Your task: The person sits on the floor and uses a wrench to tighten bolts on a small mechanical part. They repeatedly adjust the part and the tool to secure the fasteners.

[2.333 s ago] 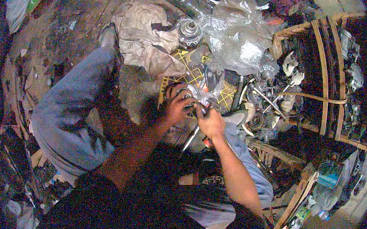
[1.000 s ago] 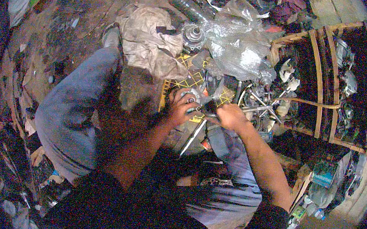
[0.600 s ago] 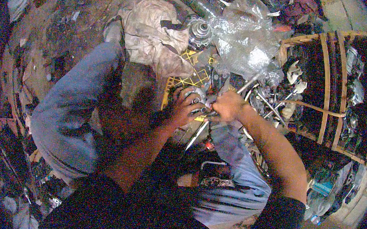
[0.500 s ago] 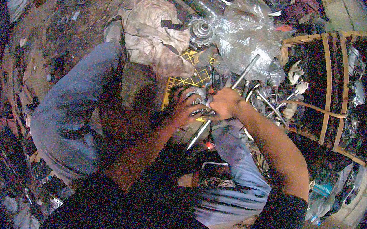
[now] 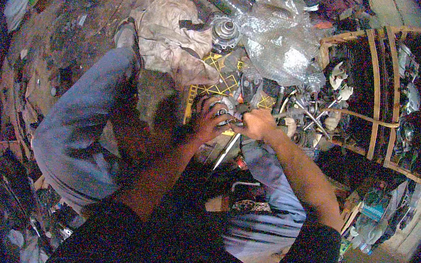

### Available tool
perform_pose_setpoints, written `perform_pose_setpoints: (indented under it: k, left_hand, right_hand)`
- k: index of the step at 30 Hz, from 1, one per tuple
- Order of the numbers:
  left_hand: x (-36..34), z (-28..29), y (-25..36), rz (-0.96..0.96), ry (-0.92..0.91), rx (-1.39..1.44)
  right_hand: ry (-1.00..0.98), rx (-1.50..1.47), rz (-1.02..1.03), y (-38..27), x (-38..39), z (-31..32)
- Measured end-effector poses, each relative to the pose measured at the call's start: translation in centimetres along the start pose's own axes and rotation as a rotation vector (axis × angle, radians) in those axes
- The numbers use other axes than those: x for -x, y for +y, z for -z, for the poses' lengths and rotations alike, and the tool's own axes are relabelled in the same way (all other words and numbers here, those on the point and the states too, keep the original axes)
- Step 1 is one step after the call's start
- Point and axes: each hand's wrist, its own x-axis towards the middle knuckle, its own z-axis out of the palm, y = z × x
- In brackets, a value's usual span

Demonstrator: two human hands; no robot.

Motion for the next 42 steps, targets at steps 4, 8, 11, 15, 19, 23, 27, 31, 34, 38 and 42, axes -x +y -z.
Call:
perform_pose_setpoints:
  k: [4, 8, 11, 15, 19, 23, 27, 31, 34, 38, 42]
  left_hand:
    - [-0.1, 0.2, 0.5, 0.004, -0.001, -0.014]
    - [0.1, 0.0, 0.2, 0.013, -0.007, -0.018]
    - [0.4, 0.1, 0.1, 0.033, 0.008, -0.003]
    - [0.3, -0.2, 0.3, 0.025, 0.011, 0.005]
    - [0.3, -0.1, 0.4, 0.012, -0.053, -0.087]
    - [1.2, -2.3, -2.1, -0.075, 0.128, -0.166]
    - [1.3, -2.7, -1.9, -0.027, 0.097, -0.171]
    - [0.2, -0.3, 0.2, 0.089, 0.019, -0.062]
    - [0.4, -0.9, 0.0, 0.072, 0.047, -0.057]
    - [0.3, -1.1, 0.5, 0.028, 0.085, 0.001]
    - [0.4, -0.8, -0.4, 0.029, 0.092, -0.010]
  right_hand:
    - [0.091, -0.263, -0.303, -1.7, 1.4, -2.8]
    - [0.304, -0.856, -0.532, -4.1, 1.3, -6.0]
    - [0.175, -0.934, -0.730, -5.4, 1.0, -5.5]
    - [0.327, -1.230, -0.884, -7.7, 0.9, -6.4]
    - [0.336, -1.843, -1.123, -10.1, -0.9, -7.1]
    - [0.540, -2.457, -0.943, -12.5, -3.4, -6.8]
    - [0.627, -2.383, -1.095, -13.2, -2.9, -4.7]
    - [0.489, -2.367, -0.915, -12.2, 2.9, -1.5]
    - [0.547, -2.000, -1.043, -8.6, 4.7, -2.8]
    - [0.673, -0.877, -0.645, -2.7, 7.9, -5.3]
    - [0.372, -0.755, -0.626, -3.1, 8.0, -0.6]
